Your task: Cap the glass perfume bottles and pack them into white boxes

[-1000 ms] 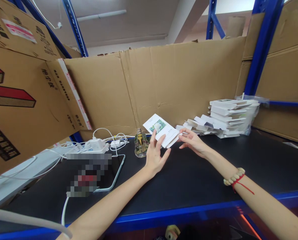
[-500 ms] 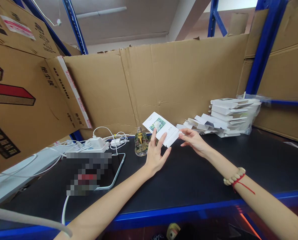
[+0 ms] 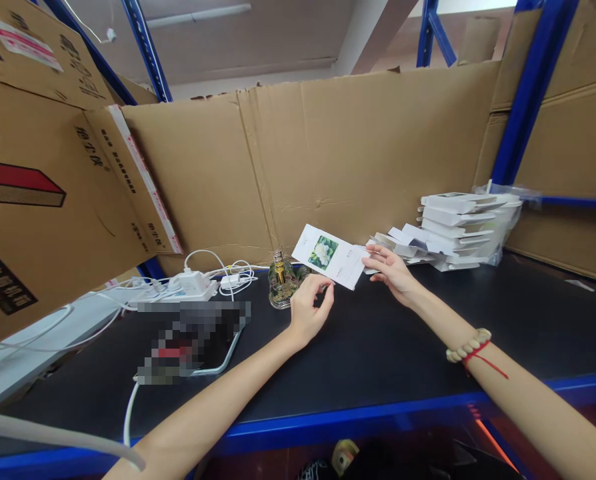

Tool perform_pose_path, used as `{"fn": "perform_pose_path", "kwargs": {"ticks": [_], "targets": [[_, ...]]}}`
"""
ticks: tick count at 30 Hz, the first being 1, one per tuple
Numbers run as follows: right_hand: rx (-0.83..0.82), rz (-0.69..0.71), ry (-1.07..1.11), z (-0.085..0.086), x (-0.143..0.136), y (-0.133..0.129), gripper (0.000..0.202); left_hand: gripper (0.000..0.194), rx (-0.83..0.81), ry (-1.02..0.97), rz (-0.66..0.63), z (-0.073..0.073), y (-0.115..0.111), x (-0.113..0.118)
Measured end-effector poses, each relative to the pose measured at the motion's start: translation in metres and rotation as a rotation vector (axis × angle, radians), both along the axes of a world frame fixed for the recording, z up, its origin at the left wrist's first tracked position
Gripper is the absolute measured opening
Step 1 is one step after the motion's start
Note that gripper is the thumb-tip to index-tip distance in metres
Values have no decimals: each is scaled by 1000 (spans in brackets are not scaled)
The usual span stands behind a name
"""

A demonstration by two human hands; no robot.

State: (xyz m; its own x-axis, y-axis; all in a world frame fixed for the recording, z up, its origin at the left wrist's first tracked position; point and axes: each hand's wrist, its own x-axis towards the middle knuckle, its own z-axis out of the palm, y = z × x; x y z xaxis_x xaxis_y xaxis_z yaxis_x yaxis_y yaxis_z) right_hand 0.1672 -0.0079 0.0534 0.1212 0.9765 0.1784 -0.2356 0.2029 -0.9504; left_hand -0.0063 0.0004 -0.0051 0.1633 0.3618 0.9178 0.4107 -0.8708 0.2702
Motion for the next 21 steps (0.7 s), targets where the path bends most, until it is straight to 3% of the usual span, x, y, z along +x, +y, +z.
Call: {"fn": "perform_pose_path", "kwargs": {"ticks": [6,14,21], "targets": [[-19,104,-46,-3,3,2,55,47,-448,-14,-11,-3,5,0],[27,316,-175,-10,6,4,59,66,-581,-275,-140,-8,11,5],[63,342,-217,-13,7,7,62,69,-607,-286,-180,-6,9,5]]}}
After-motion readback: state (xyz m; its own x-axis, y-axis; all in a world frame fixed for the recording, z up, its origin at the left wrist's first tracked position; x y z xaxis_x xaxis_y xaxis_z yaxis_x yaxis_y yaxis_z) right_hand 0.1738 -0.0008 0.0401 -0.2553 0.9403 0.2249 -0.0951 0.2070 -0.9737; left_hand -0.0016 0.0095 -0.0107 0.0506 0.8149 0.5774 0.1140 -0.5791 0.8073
